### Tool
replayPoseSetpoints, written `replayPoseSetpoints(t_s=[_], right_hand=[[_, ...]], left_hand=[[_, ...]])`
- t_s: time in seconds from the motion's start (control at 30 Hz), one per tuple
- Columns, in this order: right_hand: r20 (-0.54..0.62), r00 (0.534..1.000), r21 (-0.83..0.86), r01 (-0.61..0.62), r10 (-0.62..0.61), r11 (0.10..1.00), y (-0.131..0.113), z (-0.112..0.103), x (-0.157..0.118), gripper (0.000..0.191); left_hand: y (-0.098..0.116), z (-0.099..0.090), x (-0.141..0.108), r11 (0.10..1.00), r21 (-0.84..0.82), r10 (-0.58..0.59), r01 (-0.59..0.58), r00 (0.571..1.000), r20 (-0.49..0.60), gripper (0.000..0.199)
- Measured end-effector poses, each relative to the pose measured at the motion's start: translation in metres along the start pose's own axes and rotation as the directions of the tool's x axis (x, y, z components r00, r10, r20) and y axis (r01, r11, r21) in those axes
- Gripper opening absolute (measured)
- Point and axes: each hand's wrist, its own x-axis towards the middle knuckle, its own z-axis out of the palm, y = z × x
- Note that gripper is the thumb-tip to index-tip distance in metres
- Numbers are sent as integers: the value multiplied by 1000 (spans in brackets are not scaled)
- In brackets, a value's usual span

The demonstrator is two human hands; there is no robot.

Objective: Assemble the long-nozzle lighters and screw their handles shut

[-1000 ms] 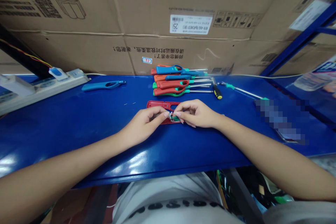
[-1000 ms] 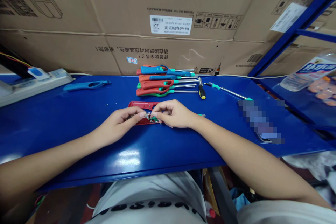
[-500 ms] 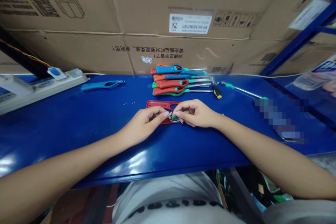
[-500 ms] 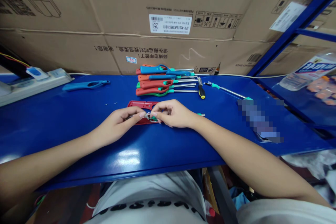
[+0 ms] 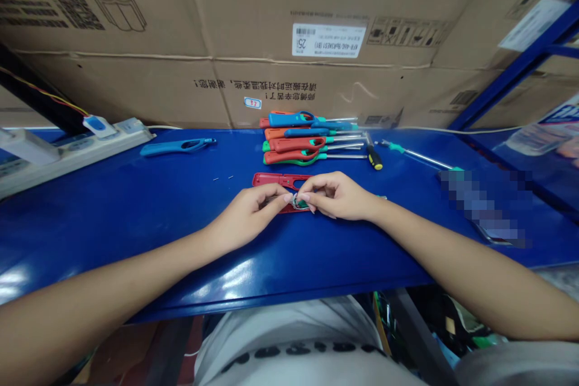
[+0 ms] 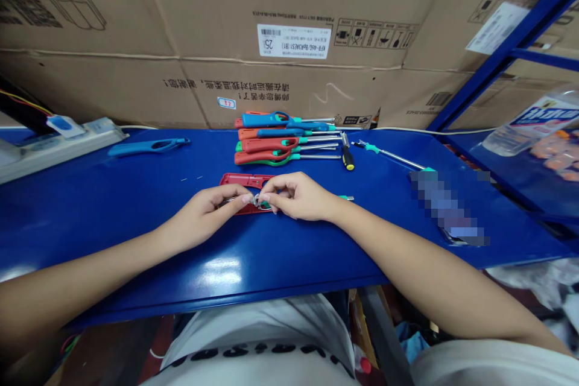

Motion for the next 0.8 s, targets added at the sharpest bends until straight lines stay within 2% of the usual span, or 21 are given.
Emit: replayPoseSetpoints(t_s=[0.37,0.8], right_hand=[[4,999,-8,35,-35,999,0,1,0,26],[17,999,-8,-30,30,1000,2,3,-1,32]], left_hand=[[-1,3,0,1000,-11,-22,22,1000,13,38],[-6,7,-2,997,-75,-14,14,1000,5,38]])
